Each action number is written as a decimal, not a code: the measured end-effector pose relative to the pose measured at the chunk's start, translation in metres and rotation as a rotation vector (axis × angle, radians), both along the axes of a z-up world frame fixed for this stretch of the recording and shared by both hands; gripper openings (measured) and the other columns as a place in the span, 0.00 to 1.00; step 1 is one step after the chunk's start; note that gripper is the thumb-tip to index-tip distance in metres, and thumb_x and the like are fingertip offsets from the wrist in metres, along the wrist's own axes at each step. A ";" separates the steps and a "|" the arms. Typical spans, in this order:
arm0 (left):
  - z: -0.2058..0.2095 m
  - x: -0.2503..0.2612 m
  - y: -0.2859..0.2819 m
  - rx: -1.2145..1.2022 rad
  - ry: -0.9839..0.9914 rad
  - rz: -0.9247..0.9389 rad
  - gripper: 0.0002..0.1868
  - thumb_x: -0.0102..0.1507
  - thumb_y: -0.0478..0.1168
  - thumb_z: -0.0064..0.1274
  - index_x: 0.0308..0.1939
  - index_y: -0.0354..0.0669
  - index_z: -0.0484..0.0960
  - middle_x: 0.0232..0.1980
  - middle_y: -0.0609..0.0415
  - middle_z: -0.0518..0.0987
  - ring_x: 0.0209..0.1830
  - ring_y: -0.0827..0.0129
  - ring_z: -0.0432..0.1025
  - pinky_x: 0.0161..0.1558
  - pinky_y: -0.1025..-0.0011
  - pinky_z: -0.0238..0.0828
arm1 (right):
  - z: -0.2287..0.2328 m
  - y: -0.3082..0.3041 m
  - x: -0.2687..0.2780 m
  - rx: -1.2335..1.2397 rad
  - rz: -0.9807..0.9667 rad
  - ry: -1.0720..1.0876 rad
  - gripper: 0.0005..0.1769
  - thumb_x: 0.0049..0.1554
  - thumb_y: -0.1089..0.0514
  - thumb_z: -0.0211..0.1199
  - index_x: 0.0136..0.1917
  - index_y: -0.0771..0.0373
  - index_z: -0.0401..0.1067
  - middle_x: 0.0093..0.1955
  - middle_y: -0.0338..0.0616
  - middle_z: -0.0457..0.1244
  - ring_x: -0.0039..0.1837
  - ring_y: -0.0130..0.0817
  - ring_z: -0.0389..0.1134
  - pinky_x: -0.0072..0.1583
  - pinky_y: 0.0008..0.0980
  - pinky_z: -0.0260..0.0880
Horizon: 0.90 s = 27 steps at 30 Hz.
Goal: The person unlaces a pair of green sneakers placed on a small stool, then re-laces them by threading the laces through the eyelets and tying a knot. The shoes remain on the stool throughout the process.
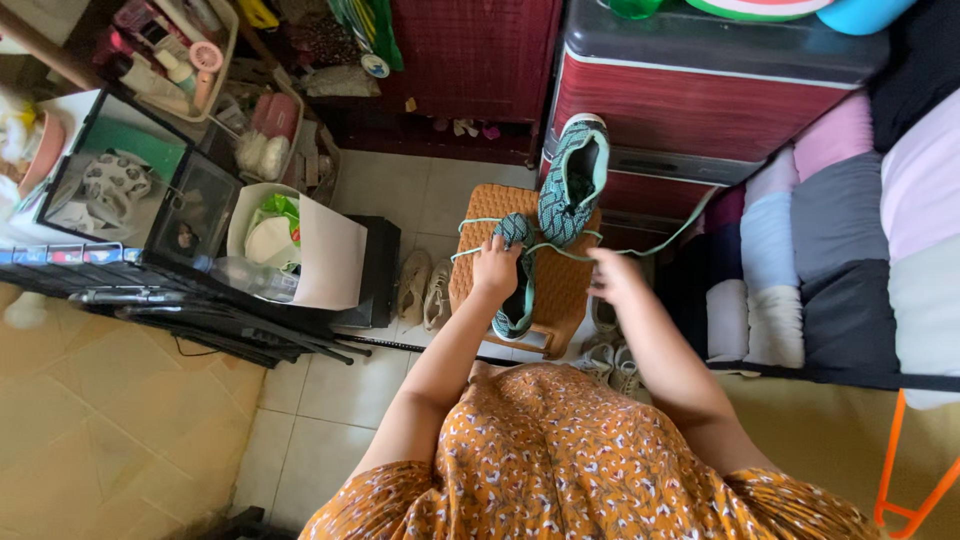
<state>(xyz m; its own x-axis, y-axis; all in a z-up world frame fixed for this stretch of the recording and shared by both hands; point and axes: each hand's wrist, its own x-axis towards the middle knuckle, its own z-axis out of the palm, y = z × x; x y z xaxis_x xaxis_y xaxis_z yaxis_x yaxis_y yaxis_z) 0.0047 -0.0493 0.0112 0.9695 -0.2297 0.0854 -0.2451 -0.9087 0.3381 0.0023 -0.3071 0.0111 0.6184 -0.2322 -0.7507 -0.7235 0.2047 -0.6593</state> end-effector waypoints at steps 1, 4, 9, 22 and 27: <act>0.003 0.005 -0.005 0.049 0.092 -0.004 0.19 0.59 0.37 0.52 0.55 0.54 0.82 0.58 0.44 0.74 0.62 0.46 0.67 0.59 0.49 0.67 | 0.006 0.021 -0.005 -0.061 0.136 -0.028 0.33 0.54 0.43 0.65 0.70 0.53 0.70 0.72 0.47 0.56 0.69 0.46 0.58 0.65 0.60 0.66; -0.003 0.021 -0.012 0.182 0.188 -0.013 0.19 0.53 0.42 0.59 0.49 0.52 0.83 0.57 0.47 0.75 0.62 0.50 0.68 0.58 0.51 0.68 | 0.033 0.075 -0.019 -0.421 0.590 -0.162 0.38 0.52 0.43 0.67 0.71 0.60 0.64 0.65 0.61 0.66 0.64 0.53 0.69 0.58 0.52 0.75; -0.038 0.049 0.003 -0.137 0.034 -0.013 0.06 0.63 0.40 0.56 0.42 0.53 0.86 0.48 0.47 0.82 0.45 0.50 0.78 0.48 0.54 0.77 | 0.063 0.106 -0.018 -0.808 0.843 -0.483 0.35 0.53 0.53 0.64 0.70 0.59 0.55 0.49 0.64 0.67 0.51 0.61 0.71 0.51 0.55 0.71; -0.033 0.093 0.111 -1.778 0.312 0.995 0.07 0.66 0.44 0.53 0.43 0.47 0.80 0.29 0.64 0.76 0.24 0.79 0.67 0.27 0.77 0.63 | 0.038 0.104 -0.011 -0.900 0.848 -0.471 0.25 0.54 0.59 0.60 0.62 0.59 0.55 0.45 0.59 0.67 0.48 0.59 0.71 0.49 0.55 0.70; -0.028 0.082 0.142 -1.579 0.479 0.835 0.27 0.64 0.64 0.50 0.30 0.44 0.70 0.23 0.63 0.67 0.20 0.74 0.58 0.22 0.73 0.53 | 0.038 0.114 -0.007 -0.904 0.854 -0.448 0.25 0.53 0.60 0.61 0.61 0.60 0.55 0.45 0.59 0.67 0.49 0.59 0.71 0.50 0.55 0.70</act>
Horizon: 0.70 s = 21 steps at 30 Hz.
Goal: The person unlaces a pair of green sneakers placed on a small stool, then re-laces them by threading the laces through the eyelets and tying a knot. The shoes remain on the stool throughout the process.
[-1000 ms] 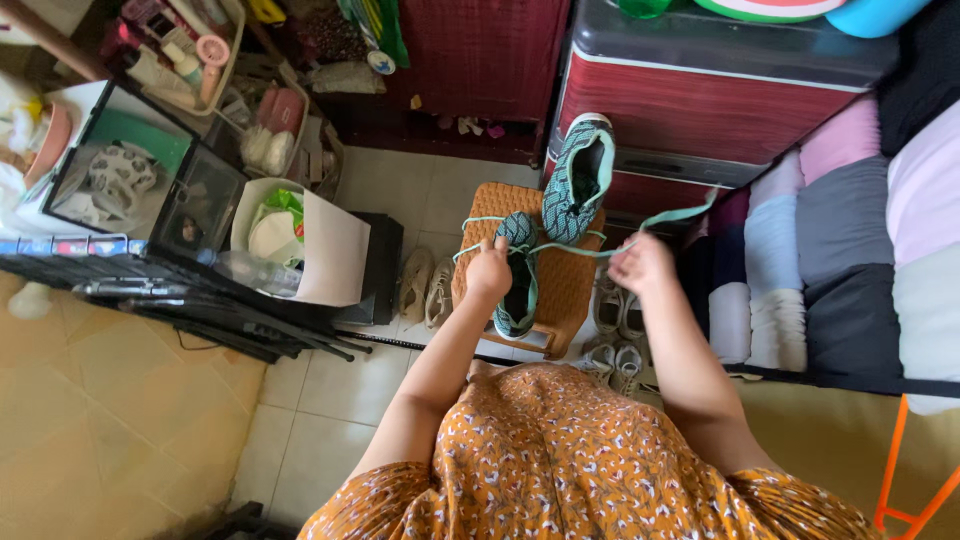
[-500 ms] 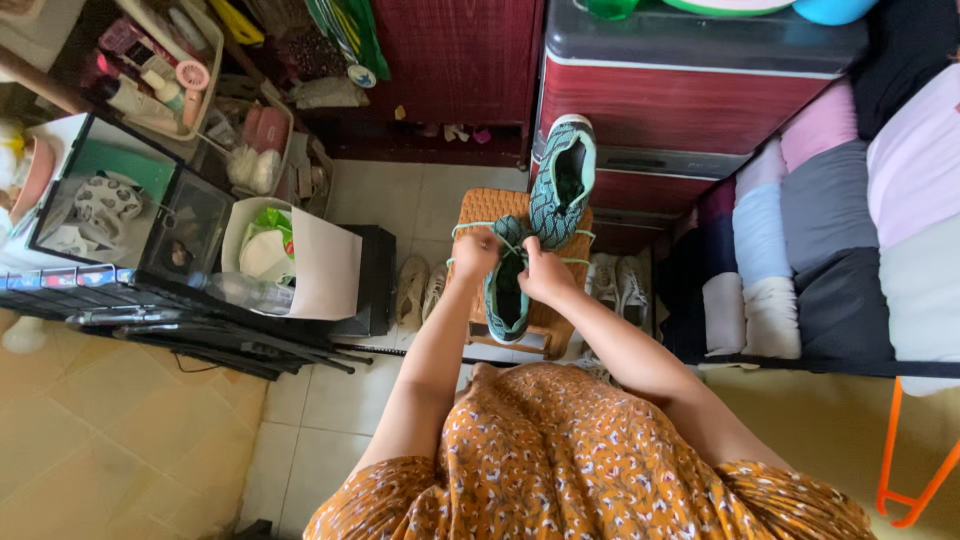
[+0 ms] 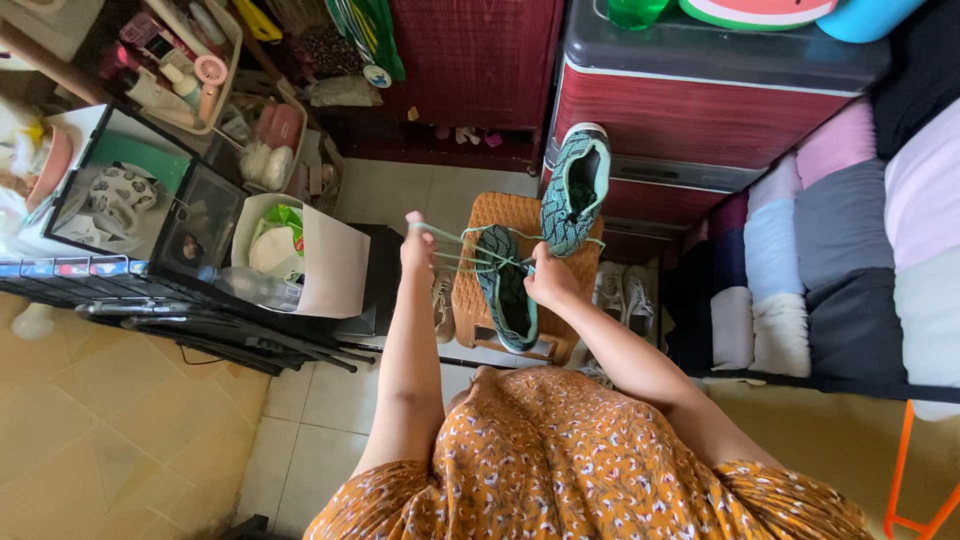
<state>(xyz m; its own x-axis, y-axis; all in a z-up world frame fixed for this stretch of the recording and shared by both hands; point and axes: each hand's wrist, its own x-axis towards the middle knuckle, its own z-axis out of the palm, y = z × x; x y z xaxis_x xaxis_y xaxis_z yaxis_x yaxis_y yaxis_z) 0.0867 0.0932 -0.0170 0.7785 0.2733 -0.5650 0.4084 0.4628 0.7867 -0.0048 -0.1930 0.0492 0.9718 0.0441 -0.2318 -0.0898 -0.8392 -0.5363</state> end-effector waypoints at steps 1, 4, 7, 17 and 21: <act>0.000 -0.001 0.007 -0.273 0.062 0.048 0.29 0.59 0.70 0.46 0.27 0.47 0.68 0.19 0.62 0.66 0.17 0.71 0.58 0.19 0.70 0.54 | -0.002 0.000 0.001 0.020 -0.002 -0.046 0.25 0.53 0.60 0.61 0.60 0.60 0.56 0.46 0.59 0.67 0.49 0.59 0.71 0.50 0.55 0.70; -0.005 -0.010 0.018 -0.598 0.207 0.231 0.23 0.59 0.65 0.41 0.33 0.50 0.66 0.26 0.58 0.71 0.21 0.67 0.61 0.25 0.61 0.57 | -0.010 0.004 0.001 0.029 -0.020 -0.053 0.24 0.53 0.60 0.61 0.60 0.61 0.56 0.45 0.59 0.67 0.49 0.59 0.71 0.50 0.55 0.70; -0.007 -0.017 0.023 -0.405 0.081 0.272 0.20 0.64 0.54 0.46 0.52 0.48 0.63 0.43 0.51 0.74 0.37 0.62 0.67 0.39 0.62 0.61 | -0.014 0.003 0.006 0.022 -0.032 -0.116 0.23 0.51 0.60 0.62 0.58 0.61 0.57 0.45 0.58 0.67 0.49 0.59 0.71 0.50 0.55 0.70; 0.016 -0.061 0.026 1.553 -0.085 -0.004 0.51 0.60 0.47 0.63 0.81 0.60 0.47 0.82 0.40 0.57 0.78 0.39 0.49 0.65 0.39 0.58 | -0.017 0.009 0.009 0.019 -0.026 -0.113 0.22 0.53 0.60 0.61 0.58 0.62 0.57 0.43 0.59 0.67 0.48 0.59 0.71 0.48 0.55 0.70; 0.035 -0.066 0.037 1.549 0.223 0.099 0.52 0.58 0.53 0.63 0.80 0.66 0.47 0.79 0.20 0.45 0.77 0.32 0.48 0.64 0.43 0.58 | -0.010 0.005 0.009 0.008 -0.036 -0.069 0.21 0.54 0.59 0.60 0.58 0.61 0.58 0.42 0.60 0.67 0.46 0.60 0.71 0.48 0.55 0.70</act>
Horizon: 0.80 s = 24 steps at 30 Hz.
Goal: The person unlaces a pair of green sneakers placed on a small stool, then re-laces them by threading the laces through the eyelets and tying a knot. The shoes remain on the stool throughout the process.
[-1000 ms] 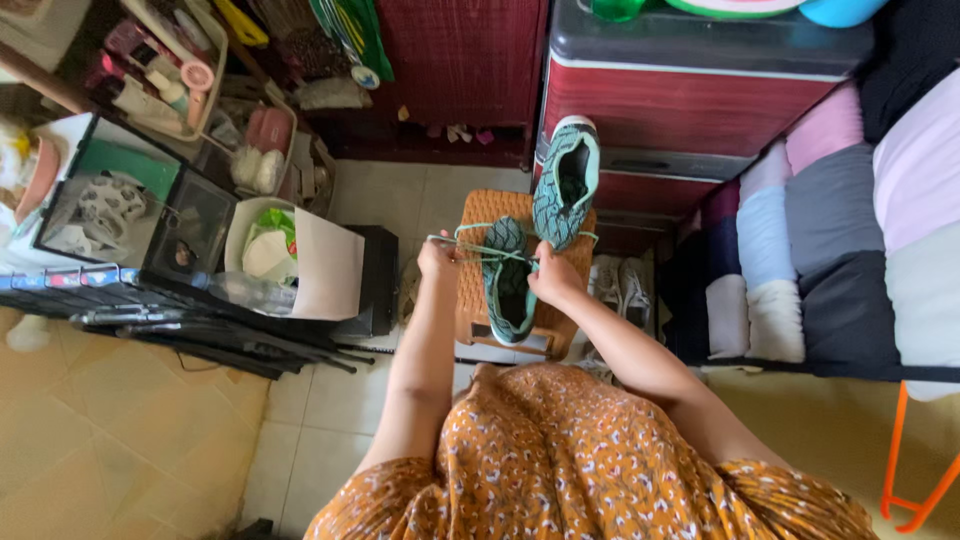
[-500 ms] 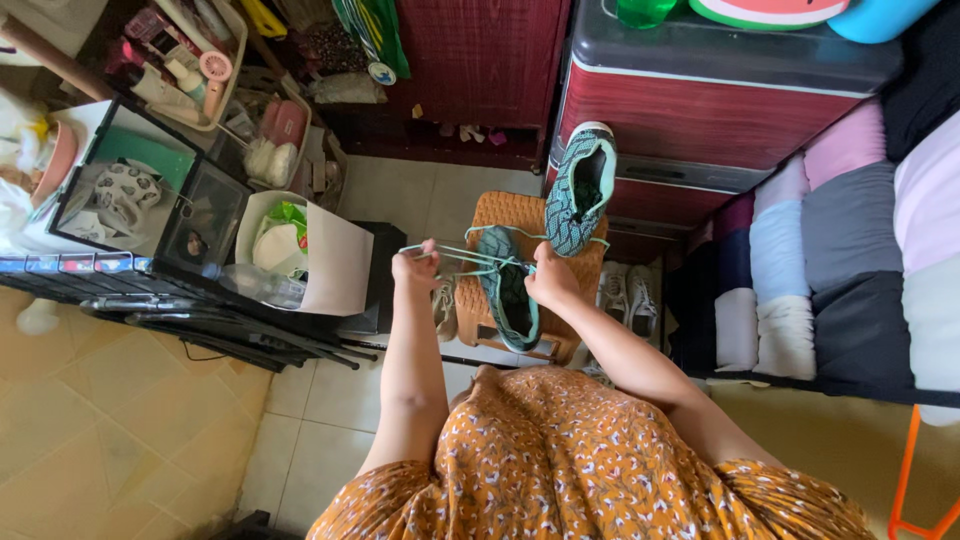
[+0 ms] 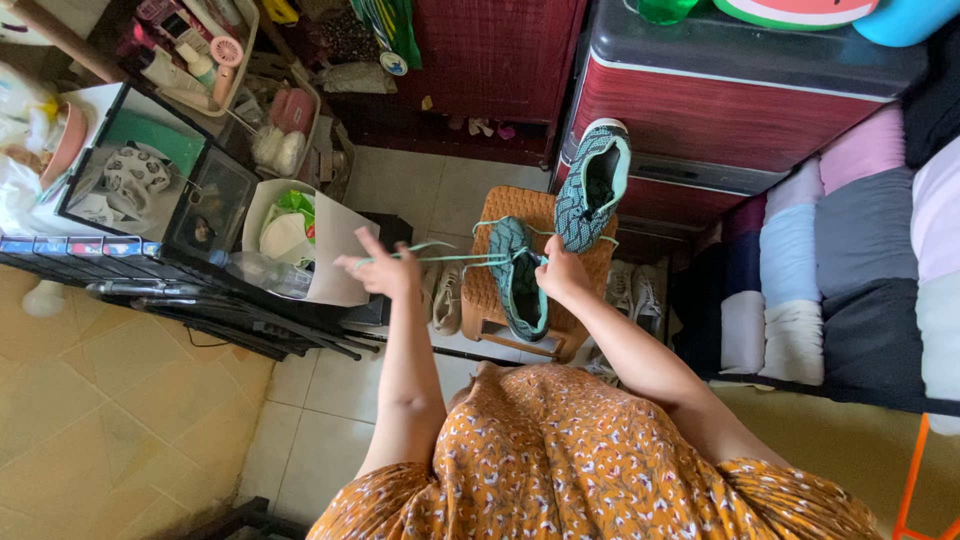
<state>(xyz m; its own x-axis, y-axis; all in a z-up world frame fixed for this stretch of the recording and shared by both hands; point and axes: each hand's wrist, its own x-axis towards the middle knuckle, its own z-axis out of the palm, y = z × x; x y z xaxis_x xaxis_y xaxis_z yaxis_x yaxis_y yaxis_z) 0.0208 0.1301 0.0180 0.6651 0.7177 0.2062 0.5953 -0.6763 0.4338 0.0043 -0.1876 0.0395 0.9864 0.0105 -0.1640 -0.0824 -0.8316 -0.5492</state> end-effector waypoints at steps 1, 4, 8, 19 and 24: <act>0.006 -0.001 0.007 -0.035 0.031 0.087 0.53 0.58 0.53 0.62 0.80 0.65 0.46 0.79 0.17 0.44 0.76 0.32 0.49 0.63 0.42 0.58 | 0.003 -0.002 0.000 0.006 -0.002 0.010 0.20 0.54 0.59 0.60 0.58 0.61 0.58 0.41 0.60 0.68 0.46 0.59 0.71 0.48 0.55 0.70; 0.018 0.001 0.014 -0.245 0.231 -0.042 0.47 0.61 0.54 0.56 0.82 0.61 0.53 0.78 0.28 0.55 0.73 0.38 0.61 0.68 0.37 0.55 | 0.013 -0.006 0.002 -0.019 0.031 0.020 0.18 0.54 0.58 0.61 0.57 0.59 0.61 0.41 0.59 0.69 0.46 0.58 0.71 0.48 0.55 0.70; 0.023 0.002 -0.009 -0.342 0.747 -0.446 0.36 0.57 0.67 0.59 0.63 0.52 0.80 0.67 0.45 0.76 0.68 0.52 0.70 0.67 0.50 0.64 | 0.021 0.003 0.003 -0.004 0.189 -0.048 0.26 0.52 0.60 0.60 0.65 0.54 0.64 0.59 0.53 0.68 0.51 0.53 0.73 0.50 0.49 0.74; -0.006 -0.008 -0.153 -0.114 0.380 -0.967 0.27 0.56 0.44 0.57 0.55 0.31 0.72 0.47 0.32 0.82 0.46 0.43 0.79 0.46 0.54 0.78 | -0.008 0.022 0.030 -0.193 0.383 -0.038 0.28 0.51 0.56 0.69 0.65 0.58 0.70 0.69 0.61 0.54 0.69 0.58 0.59 0.66 0.51 0.65; -0.038 -0.005 -0.150 -0.117 0.418 -0.834 0.17 0.65 0.37 0.47 0.55 0.31 0.71 0.45 0.33 0.83 0.47 0.43 0.80 0.46 0.53 0.78 | -0.034 -0.021 0.065 0.804 -0.098 0.384 0.12 0.63 0.52 0.61 0.53 0.63 0.73 0.54 0.54 0.66 0.61 0.51 0.67 0.65 0.61 0.68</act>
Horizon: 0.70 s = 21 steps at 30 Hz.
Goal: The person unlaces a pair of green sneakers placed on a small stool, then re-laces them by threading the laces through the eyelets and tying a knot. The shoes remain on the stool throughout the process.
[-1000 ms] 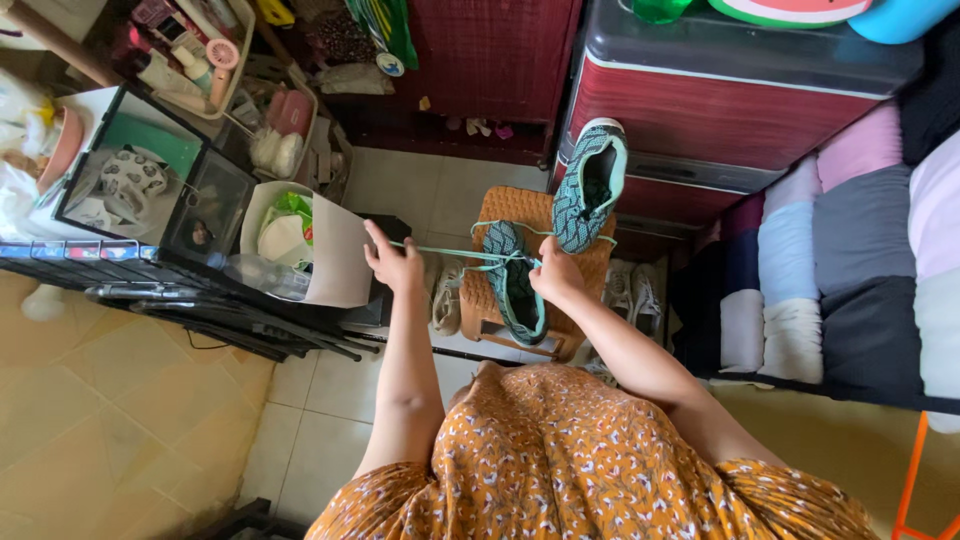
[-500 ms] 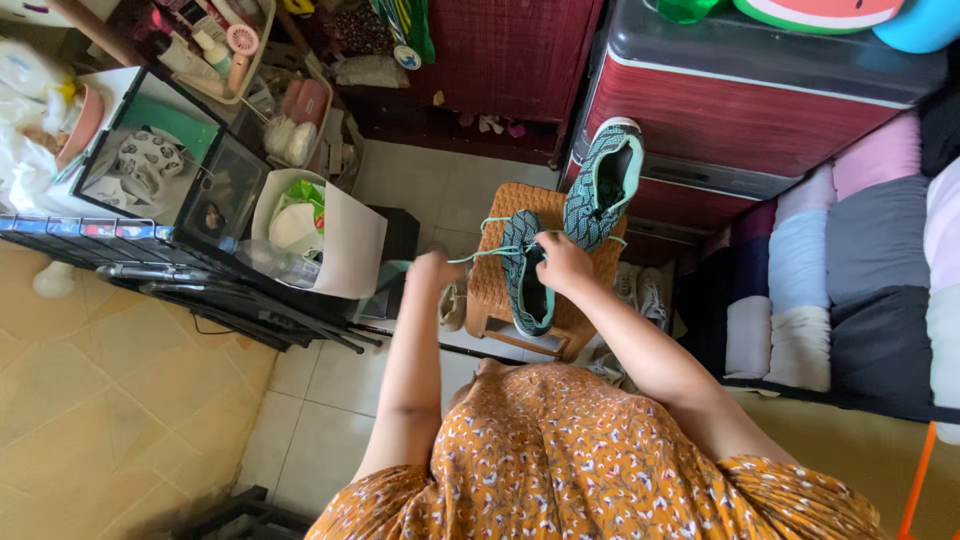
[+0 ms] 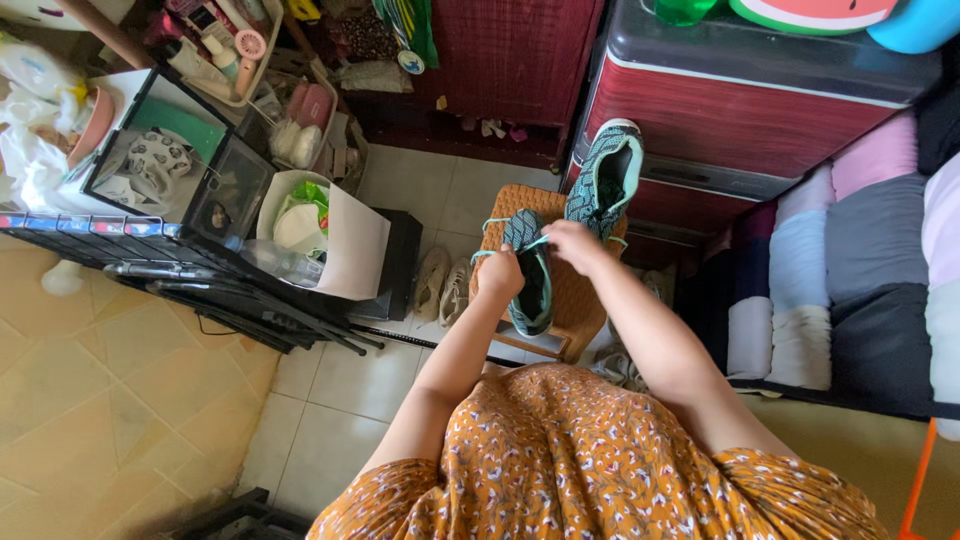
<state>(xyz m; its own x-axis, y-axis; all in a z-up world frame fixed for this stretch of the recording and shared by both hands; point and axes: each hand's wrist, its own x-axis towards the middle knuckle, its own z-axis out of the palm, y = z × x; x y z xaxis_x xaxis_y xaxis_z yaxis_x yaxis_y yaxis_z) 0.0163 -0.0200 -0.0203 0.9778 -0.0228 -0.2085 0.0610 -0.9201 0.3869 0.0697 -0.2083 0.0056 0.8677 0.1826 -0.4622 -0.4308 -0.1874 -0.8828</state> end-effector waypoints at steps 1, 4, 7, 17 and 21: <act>-0.003 0.002 0.002 0.008 -0.004 -0.001 0.17 0.63 0.37 0.48 0.54 0.30 0.71 0.45 0.33 0.83 0.47 0.43 0.80 0.46 0.54 0.78 | 0.000 -0.016 0.005 0.297 -0.147 0.080 0.09 0.62 0.55 0.60 0.51 0.61 0.71 0.51 0.44 0.65 0.60 0.42 0.68 0.66 0.61 0.68; -0.002 0.004 0.007 0.020 -0.014 0.002 0.18 0.61 0.36 0.49 0.53 0.30 0.71 0.46 0.33 0.83 0.47 0.44 0.80 0.48 0.55 0.78 | 0.004 -0.075 0.004 0.665 -0.474 0.124 0.06 0.61 0.57 0.56 0.49 0.61 0.68 0.41 0.46 0.67 0.52 0.48 0.74 0.67 0.63 0.67; 0.001 0.004 0.004 0.013 -0.015 0.013 0.16 0.61 0.36 0.49 0.52 0.32 0.72 0.46 0.34 0.83 0.48 0.43 0.79 0.49 0.55 0.77 | 0.018 -0.148 -0.013 0.870 -0.516 -0.035 0.06 0.63 0.56 0.59 0.46 0.55 0.65 0.29 0.34 0.55 0.38 0.43 0.67 0.60 0.62 0.73; -0.003 0.016 -0.018 0.064 0.025 0.004 0.14 0.66 0.38 0.46 0.52 0.34 0.73 0.46 0.36 0.84 0.48 0.45 0.80 0.49 0.54 0.78 | 0.092 -0.319 -0.062 0.569 -1.384 -0.674 0.10 0.68 0.53 0.53 0.43 0.53 0.61 0.30 0.34 0.48 0.29 0.28 0.48 0.33 0.33 0.49; -0.008 0.018 -0.021 0.102 0.019 -0.011 0.16 0.66 0.39 0.45 0.55 0.32 0.72 0.46 0.36 0.84 0.47 0.45 0.80 0.46 0.54 0.79 | 0.101 -0.334 -0.063 0.261 -1.510 -0.854 0.13 0.71 0.48 0.50 0.49 0.57 0.64 0.33 0.37 0.48 0.31 0.29 0.48 0.33 0.34 0.47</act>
<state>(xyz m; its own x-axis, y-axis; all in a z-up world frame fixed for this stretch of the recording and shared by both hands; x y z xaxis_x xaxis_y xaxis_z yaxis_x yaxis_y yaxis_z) 0.0346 -0.0413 -0.0288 0.9733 -0.0109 -0.2293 0.0576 -0.9552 0.2902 0.0063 -0.5425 0.1061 0.2942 -0.9524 0.0803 0.4810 0.0749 -0.8735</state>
